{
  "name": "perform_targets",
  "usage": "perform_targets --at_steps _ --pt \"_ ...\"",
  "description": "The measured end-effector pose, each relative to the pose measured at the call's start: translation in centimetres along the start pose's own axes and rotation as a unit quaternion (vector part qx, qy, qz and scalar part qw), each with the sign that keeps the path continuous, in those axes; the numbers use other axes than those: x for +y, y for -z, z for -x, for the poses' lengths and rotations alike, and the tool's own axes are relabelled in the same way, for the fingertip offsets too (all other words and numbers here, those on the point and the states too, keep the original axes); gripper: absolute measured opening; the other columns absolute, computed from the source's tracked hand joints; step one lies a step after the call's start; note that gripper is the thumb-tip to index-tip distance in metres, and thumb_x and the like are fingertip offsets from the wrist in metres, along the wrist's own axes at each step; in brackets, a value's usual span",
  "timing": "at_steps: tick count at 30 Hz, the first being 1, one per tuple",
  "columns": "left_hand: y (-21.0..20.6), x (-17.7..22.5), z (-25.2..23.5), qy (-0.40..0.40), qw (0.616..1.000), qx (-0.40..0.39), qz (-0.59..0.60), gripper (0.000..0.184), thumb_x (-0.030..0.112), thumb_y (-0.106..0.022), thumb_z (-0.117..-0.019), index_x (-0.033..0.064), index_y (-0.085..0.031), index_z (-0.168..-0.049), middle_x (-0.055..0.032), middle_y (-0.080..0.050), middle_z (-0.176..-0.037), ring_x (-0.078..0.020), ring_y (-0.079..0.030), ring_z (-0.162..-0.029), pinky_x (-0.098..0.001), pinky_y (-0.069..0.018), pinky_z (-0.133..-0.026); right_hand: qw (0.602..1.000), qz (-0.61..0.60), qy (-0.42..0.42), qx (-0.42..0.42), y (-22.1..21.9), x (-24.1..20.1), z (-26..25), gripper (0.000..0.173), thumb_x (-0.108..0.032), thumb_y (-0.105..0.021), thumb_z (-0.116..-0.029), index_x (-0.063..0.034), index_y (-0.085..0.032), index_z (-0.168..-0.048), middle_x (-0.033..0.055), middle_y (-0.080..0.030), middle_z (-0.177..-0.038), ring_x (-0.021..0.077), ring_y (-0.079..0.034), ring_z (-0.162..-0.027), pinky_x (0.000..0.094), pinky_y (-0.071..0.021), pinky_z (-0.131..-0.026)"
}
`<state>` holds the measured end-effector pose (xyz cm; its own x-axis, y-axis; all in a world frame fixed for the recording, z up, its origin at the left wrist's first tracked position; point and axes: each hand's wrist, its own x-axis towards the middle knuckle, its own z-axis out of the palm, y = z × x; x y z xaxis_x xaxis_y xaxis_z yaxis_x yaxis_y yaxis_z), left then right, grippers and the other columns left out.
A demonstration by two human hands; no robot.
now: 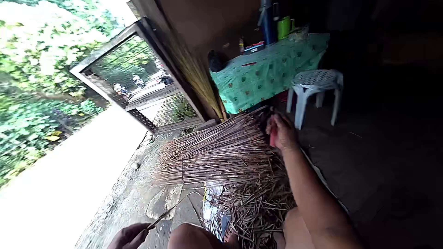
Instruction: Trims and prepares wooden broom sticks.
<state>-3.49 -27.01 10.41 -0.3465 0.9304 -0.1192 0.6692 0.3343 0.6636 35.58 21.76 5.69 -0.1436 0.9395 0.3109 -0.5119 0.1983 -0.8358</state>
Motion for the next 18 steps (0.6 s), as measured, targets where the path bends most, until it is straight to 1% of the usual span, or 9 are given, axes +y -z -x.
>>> perform_targets --at_steps 2,4,5,7,9,10,13,16,18 --pt "0.0 -0.4 0.7 -0.002 1.0 0.019 -0.002 0.027 0.023 -0.06 -0.0948 0.0068 -0.077 -0.108 0.0034 -0.071 -0.085 0.0001 -0.062 -0.07 -0.0222 -0.0543 -0.067 0.999 -0.009 -0.016 -0.029 -0.7 -0.1 -0.2 0.039 -0.026 -0.042 -0.1087 -0.0113 -0.053 -0.143 -0.0019 -0.062 -0.083 0.0098 -0.057 -0.061 0.0282 -0.0536 -0.058" --pt "-0.2 0.1 0.6 -0.014 1.0 0.024 -0.009 0.026 0.026 -0.063 -0.0951 0.0119 -0.078 -0.112 0.003 -0.073 -0.092 -0.001 -0.065 -0.078 -0.0234 -0.0558 -0.074 0.997 -0.024 -0.016 -0.074 -1.8 0.6 0.3 0.035 -0.022 -0.036 -0.1093 -0.0095 -0.054 -0.137 -0.0042 -0.062 -0.078 0.0083 -0.058 -0.057 0.0258 -0.0549 -0.056" --pt "-0.4 0.4 0.5 -0.021 0.999 0.029 -0.012 0.025 0.025 -0.065 -0.0953 0.0134 -0.078 -0.113 0.0025 -0.073 -0.093 -0.0018 -0.066 -0.08 -0.0238 -0.0562 -0.075 0.995 -0.028 -0.018 -0.092 -2.4 1.2 0.7 0.033 -0.021 -0.036 -0.109 -0.0082 -0.055 -0.133 -0.0045 -0.062 -0.078 0.0084 -0.058 -0.057 0.0257 -0.0549 -0.055" --pt "-0.8 1.0 0.3 -0.033 0.998 0.041 -0.03 0.023 0.024 -0.067 -0.0953 0.0157 -0.078 -0.114 0.0012 -0.072 -0.094 -0.0041 -0.065 -0.081 -0.0257 -0.0555 -0.076 0.992 -0.025 -0.035 -0.119 -3.5 2.2 1.6 0.032 -0.018 -0.038 -0.1093 -0.0045 -0.055 -0.132 -0.0028 -0.063 -0.078 0.0092 -0.059 -0.057 0.0257 -0.0552 -0.055" --pt "-1.0 1.5 0.2 -0.035 0.997 0.047 -0.051 0.022 0.023 -0.069 -0.095 0.0172 -0.078 -0.115 -0.0008 -0.071 -0.096 -0.0066 -0.065 -0.083 -0.0277 -0.0547 -0.077 0.987 -0.022 -0.058 -0.146 -4.3 2.8 2.3 0.027 -0.016 -0.041 -0.1085 -0.0049 -0.058 -0.126 -0.0021 -0.065 -0.078 0.0086 -0.06 -0.057 0.0244 -0.0553 -0.053" --pt "-1.0 1.3 0.3 -0.041 0.996 0.049 -0.062 0.022 0.024 -0.07 -0.0949 0.0195 -0.078 -0.115 -0.0005 -0.072 -0.097 -0.0069 -0.066 -0.085 -0.0286 -0.0556 -0.078 0.986 -0.024 -0.064 -0.153 -4.5 3.0 2.5 0.026 -0.016 -0.042 -0.1083 -0.0057 -0.059 -0.126 -0.0023 -0.066 -0.079 0.0084 -0.061 -0.057 0.0239 -0.0554 -0.053" --pt "-0.7 0.7 1.1 -0.037 0.995 0.038 -0.082 0.021 0.024 -0.071 -0.0947 0.0214 -0.078 -0.114 -0.0007 -0.072 -0.1 -0.0081 -0.066 -0.087 -0.0308 -0.0561 -0.08 0.991 -0.016 -0.055 -0.123 -3.9 2.9 2.0 0.029 -0.019 -0.041 -0.1086 -0.0083 -0.055 -0.131 -0.0048 -0.064 -0.08 0.0072 -0.059 -0.057 0.0234 -0.0546 -0.053" --pt "-0.4 0.0 2.4 -0.032 0.996 0.041 -0.071 0.019 0.021 -0.071 -0.0945 0.0165 -0.078 -0.112 -0.0025 -0.071 -0.099 -0.0085 -0.065 -0.086 -0.0292 -0.0553 -0.078 0.995 0.0 -0.043 -0.088 -2.6 1.7 1.3 0.032 -0.021 -0.04 -0.1092 -0.009 -0.05 -0.137 -0.0065 -0.062 -0.08 0.0059 -0.059 -0.058 0.0225 -0.054 -0.054" --pt "-0.2 -0.5 3.2 -0.024 0.997 0.044 -0.061 0.019 0.018 -0.071 -0.0944 0.0138 -0.078 -0.111 -0.0041 -0.071 -0.101 -0.0083 -0.066 -0.088 -0.027 -0.0557 -0.079 0.996 -0.008 -0.036 -0.077 -1.5 1.5 0.8 0.034 -0.022 -0.038 -0.1094 -0.0104 -0.048 -0.14 -0.008 -0.061 -0.081 0.0048 -0.059 -0.058 0.0212 -0.0536 -0.054"
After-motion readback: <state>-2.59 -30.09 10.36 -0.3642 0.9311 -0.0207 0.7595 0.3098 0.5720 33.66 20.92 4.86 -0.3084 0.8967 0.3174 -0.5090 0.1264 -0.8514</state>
